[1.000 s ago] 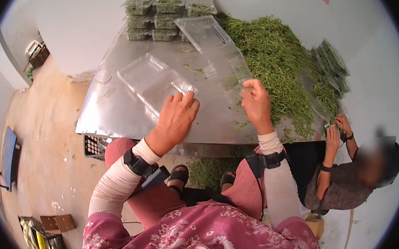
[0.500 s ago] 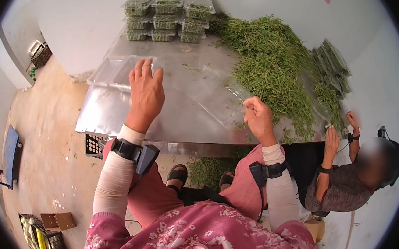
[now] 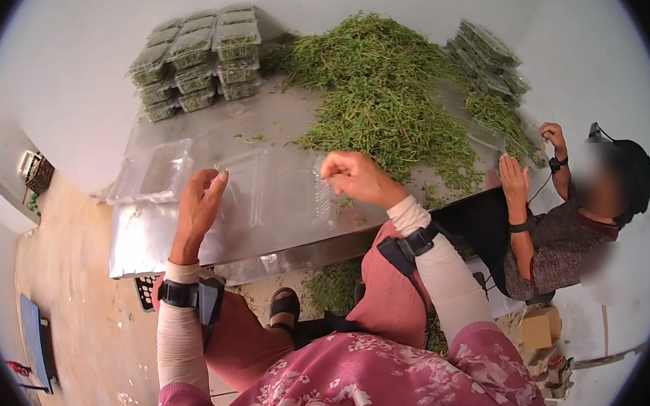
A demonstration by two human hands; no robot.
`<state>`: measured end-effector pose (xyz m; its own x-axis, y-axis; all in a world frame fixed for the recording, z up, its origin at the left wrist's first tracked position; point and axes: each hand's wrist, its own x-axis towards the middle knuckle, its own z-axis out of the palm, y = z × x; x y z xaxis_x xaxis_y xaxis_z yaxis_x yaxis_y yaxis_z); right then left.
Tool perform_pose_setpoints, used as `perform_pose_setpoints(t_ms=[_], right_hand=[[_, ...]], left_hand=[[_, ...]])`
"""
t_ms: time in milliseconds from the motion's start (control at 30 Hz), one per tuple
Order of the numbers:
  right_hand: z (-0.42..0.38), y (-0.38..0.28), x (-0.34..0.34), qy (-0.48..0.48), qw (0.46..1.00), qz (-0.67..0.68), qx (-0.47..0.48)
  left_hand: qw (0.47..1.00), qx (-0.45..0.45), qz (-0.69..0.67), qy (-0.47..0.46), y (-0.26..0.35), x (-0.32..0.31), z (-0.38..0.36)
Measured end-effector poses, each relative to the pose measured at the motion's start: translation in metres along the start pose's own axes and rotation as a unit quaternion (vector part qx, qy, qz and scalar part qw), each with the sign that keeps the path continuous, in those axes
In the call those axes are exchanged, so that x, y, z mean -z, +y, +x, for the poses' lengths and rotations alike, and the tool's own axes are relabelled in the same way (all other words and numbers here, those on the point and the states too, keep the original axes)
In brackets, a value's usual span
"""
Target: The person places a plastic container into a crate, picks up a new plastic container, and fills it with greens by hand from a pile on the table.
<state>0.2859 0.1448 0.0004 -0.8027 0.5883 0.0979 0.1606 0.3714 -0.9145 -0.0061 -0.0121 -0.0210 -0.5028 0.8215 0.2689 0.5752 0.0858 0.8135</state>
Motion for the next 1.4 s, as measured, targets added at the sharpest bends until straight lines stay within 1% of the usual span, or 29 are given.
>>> perform_pose_setpoints(t_ms=[33, 100, 200, 300, 400, 500, 700, 733, 833, 933, 1033, 1067, 1167, 1267, 1367, 1400], right_hand=[[0.004, 0.001, -0.002, -0.017, 1.0, -0.02, 0.007], [0.011, 0.001, -0.006, -0.023, 1.0, -0.005, 0.004], [0.02, 0.006, -0.006, -0.042, 0.999, -0.001, -0.01], [0.022, -0.005, -0.01, 0.027, 0.998, -0.053, -0.028], [0.021, 0.003, -0.005, 0.066, 0.98, -0.179, 0.057], [0.025, -0.004, 0.01, 0.034, 0.969, -0.24, 0.054], [0.044, -0.017, 0.054, -0.002, 0.914, -0.383, 0.131], [0.047, -0.02, 0.065, -0.022, 0.911, -0.395, 0.115], [0.052, -0.035, 0.095, -0.036, 0.91, -0.404, 0.079], [0.052, -0.059, 0.118, -0.028, 0.91, -0.414, 0.012], [0.051, -0.057, 0.146, 0.0, 0.902, -0.432, 0.007], [0.05, -0.054, 0.148, 0.0, 0.9, -0.436, 0.002], [0.045, -0.049, 0.142, -0.013, 0.907, -0.414, -0.073], [0.047, -0.027, 0.137, -0.038, 0.882, -0.466, -0.049], [0.055, -0.017, 0.133, -0.025, 0.871, -0.481, -0.102], [0.058, -0.013, 0.132, -0.005, 0.87, -0.482, -0.103]], left_hand=[[1.0, 0.009, -0.01, -0.017, -0.002, 0.0, 0.0], [0.998, 0.03, -0.027, -0.047, -0.005, -0.001, 0.0], [0.996, 0.018, 0.063, -0.054, -0.008, 0.0, -0.001], [0.994, 0.016, 0.105, -0.04, -0.021, -0.004, 0.001], [0.984, 0.003, 0.179, -0.012, -0.015, -0.003, -0.005], [0.973, 0.027, 0.228, -0.026, -0.01, -0.003, -0.007], [0.962, 0.056, 0.264, -0.029, -0.007, -0.004, -0.006], [0.962, 0.057, 0.266, -0.026, -0.007, -0.004, -0.006], [0.96, 0.061, 0.271, -0.025, -0.007, -0.004, -0.006], [0.961, 0.058, 0.27, -0.03, -0.008, -0.004, -0.004], [0.96, 0.044, 0.274, -0.029, -0.013, -0.004, -0.004], [0.96, 0.041, 0.276, -0.031, -0.014, -0.004, -0.004], [0.958, 0.037, 0.283, -0.029, -0.018, -0.005, -0.003], [0.957, 0.034, 0.289, -0.025, -0.021, -0.008, -0.003], [0.955, 0.035, 0.293, -0.018, -0.024, -0.01, -0.003], [0.955, 0.037, 0.294, -0.015, -0.024, -0.011, -0.002]])
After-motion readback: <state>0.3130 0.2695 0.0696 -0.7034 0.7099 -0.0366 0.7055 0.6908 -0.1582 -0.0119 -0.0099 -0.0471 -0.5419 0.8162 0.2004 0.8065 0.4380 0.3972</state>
